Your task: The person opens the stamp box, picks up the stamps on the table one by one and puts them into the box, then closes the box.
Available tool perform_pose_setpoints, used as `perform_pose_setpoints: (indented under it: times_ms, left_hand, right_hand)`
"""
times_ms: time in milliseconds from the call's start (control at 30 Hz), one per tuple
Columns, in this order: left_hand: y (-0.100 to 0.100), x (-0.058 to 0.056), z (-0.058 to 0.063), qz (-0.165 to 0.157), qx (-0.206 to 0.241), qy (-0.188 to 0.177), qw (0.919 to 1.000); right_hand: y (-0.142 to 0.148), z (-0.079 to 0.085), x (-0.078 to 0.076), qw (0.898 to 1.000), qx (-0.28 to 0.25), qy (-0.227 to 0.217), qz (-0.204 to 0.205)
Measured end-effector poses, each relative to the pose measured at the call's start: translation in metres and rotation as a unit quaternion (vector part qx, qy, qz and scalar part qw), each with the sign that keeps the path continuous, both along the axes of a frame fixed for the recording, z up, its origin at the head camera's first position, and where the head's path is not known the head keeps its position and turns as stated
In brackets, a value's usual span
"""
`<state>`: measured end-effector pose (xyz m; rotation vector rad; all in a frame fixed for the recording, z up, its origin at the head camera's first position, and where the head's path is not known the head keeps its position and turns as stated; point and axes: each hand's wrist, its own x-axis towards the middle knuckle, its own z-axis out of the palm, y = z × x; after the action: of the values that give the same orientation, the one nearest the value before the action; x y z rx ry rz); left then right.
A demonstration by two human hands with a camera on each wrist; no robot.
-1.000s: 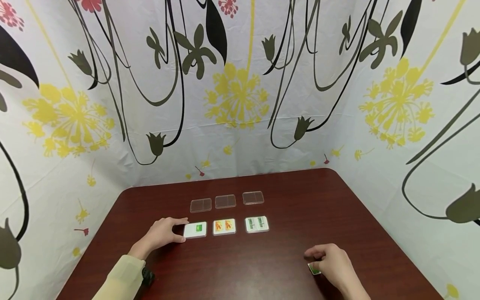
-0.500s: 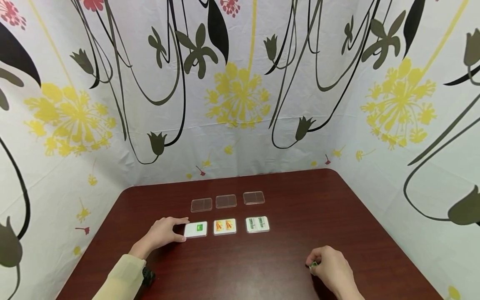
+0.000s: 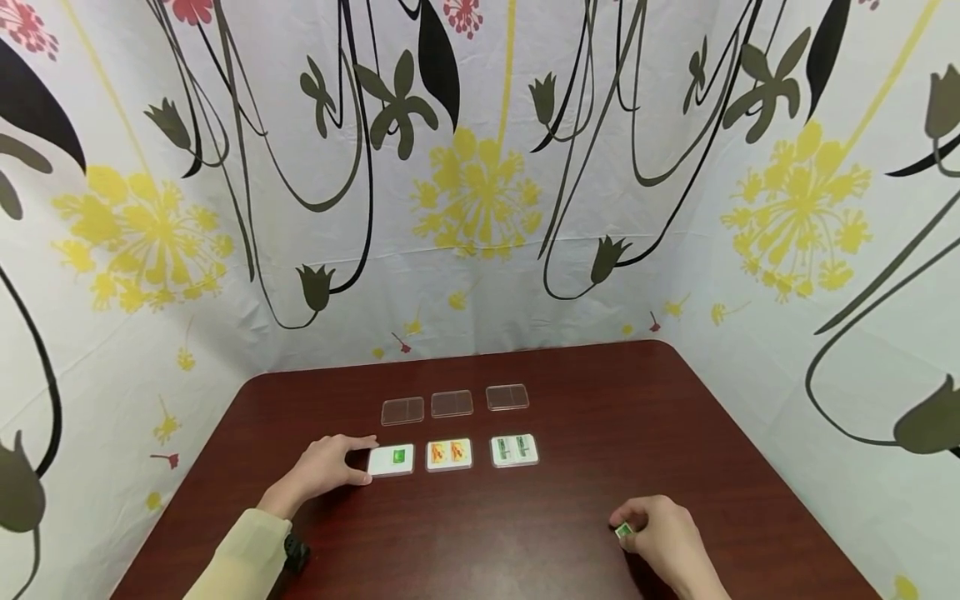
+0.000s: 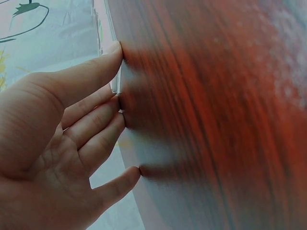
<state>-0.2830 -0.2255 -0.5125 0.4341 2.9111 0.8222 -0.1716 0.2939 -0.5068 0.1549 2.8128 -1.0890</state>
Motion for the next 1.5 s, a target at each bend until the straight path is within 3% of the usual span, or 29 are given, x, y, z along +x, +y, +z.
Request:
perform_pose_setpoints:
  times_ms: [333, 700, 1100, 1500]
  left_hand:
    - [0.0, 0.002, -0.001, 0.004, 0.005, 0.0, 1.0]
    - [-0.001, 0.003, 0.0, 0.002, 0.006, 0.0, 1.0]
    - [-0.002, 0.003, 0.0, 0.002, 0.007, -0.002, 1.0]
    - [0.0, 0.0, 0.002, -0.003, 0.003, 0.002, 1.0]
  right_hand:
    - [0.0, 0.002, 0.004, 0.999, -0.031, 0.019, -0.006]
    - [0.004, 0.002, -0.001, 1.0, -0.016, 0.018, -0.017]
    - [-0.009, 0.011, -0.002, 0.996, -0.052, 0.07, -0.008]
    - [-0.029, 0.021, -0.015, 0.987, -0.131, 0.093, 0.0]
